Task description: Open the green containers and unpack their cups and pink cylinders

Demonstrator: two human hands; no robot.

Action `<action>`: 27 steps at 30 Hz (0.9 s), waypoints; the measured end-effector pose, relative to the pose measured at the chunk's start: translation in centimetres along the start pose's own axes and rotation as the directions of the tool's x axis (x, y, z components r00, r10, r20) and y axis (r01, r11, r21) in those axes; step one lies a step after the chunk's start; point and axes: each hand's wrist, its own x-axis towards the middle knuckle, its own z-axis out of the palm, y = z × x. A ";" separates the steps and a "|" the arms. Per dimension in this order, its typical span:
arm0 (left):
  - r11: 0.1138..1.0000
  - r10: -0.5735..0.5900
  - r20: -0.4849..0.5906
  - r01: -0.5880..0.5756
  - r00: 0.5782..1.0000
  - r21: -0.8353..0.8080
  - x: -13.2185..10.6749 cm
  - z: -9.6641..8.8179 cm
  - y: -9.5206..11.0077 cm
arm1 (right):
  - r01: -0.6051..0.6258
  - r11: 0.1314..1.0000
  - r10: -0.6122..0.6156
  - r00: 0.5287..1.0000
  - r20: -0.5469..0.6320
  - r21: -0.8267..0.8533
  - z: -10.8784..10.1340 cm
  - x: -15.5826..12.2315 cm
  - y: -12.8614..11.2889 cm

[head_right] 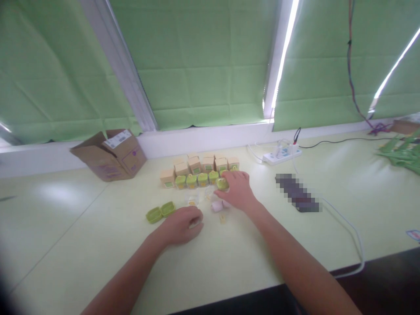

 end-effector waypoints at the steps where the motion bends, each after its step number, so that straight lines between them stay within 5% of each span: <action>1: 1.000 -0.008 -0.034 0.008 0.999 -0.008 0.0 -0.1 0.0 | 0.016 0.999 -0.016 1.000 0.019 0.029 -0.2 -0.3 -0.6; 8: 0.981 -0.132 -0.224 0.096 0.966 -0.167 0.0 -0.3 -0.4 | 0.068 0.977 -0.098 0.985 0.142 0.203 -0.4 -2.2 -3.6; 20: 0.960 -0.099 -0.202 0.039 0.974 -0.279 0.3 -0.2 0.3 | 0.041 0.947 -0.112 0.972 0.207 0.318 0.2 -3.1 -5.4; 27: 0.961 -0.113 -0.117 0.079 0.987 -0.266 0.0 -0.2 -0.1 | 0.158 0.901 -0.274 0.929 0.247 0.404 -0.2 -3.1 -4.7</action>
